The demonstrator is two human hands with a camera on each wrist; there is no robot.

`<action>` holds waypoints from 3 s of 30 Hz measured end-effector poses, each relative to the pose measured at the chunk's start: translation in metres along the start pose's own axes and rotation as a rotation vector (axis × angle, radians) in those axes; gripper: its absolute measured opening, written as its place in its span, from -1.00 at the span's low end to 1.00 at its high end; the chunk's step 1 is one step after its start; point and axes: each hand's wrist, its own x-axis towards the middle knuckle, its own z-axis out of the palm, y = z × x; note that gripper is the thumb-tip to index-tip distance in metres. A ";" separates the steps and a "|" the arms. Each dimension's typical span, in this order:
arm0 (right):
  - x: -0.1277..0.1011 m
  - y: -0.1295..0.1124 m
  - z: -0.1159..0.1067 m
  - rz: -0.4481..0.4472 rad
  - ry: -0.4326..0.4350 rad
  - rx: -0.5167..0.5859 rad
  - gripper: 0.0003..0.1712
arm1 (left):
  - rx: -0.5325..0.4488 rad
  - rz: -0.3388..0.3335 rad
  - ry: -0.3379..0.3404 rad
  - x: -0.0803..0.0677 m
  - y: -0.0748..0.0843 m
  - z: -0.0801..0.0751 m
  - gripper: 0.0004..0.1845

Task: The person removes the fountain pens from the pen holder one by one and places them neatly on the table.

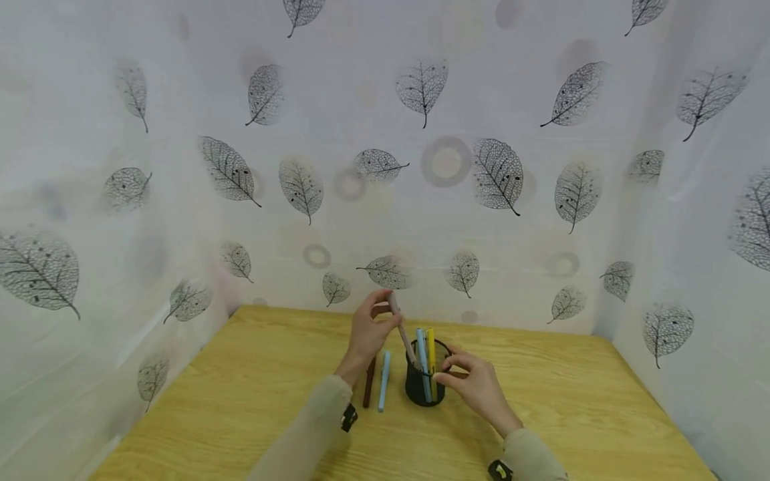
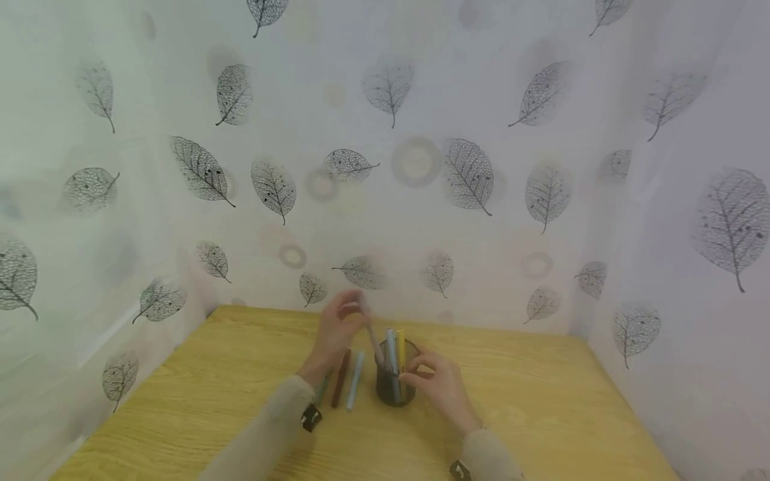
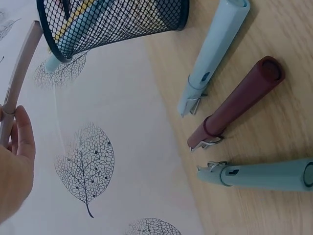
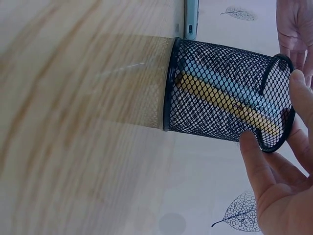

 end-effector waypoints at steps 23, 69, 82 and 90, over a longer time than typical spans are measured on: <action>0.000 0.000 0.001 0.017 -0.002 0.025 -0.81 | 0.040 -0.061 0.040 -0.008 -0.016 -0.039 -0.40; 0.001 -0.001 0.000 0.021 0.001 0.016 -0.81 | 0.057 -0.350 -0.043 -0.015 -0.041 -0.104 -0.39; -0.001 -0.003 -0.002 0.033 0.001 -0.013 -0.82 | 0.122 -0.402 -0.054 -0.013 -0.044 -0.110 -0.35; -0.001 -0.001 -0.001 0.032 -0.001 -0.007 -0.82 | 0.129 -0.422 -0.112 -0.012 -0.045 -0.115 -0.35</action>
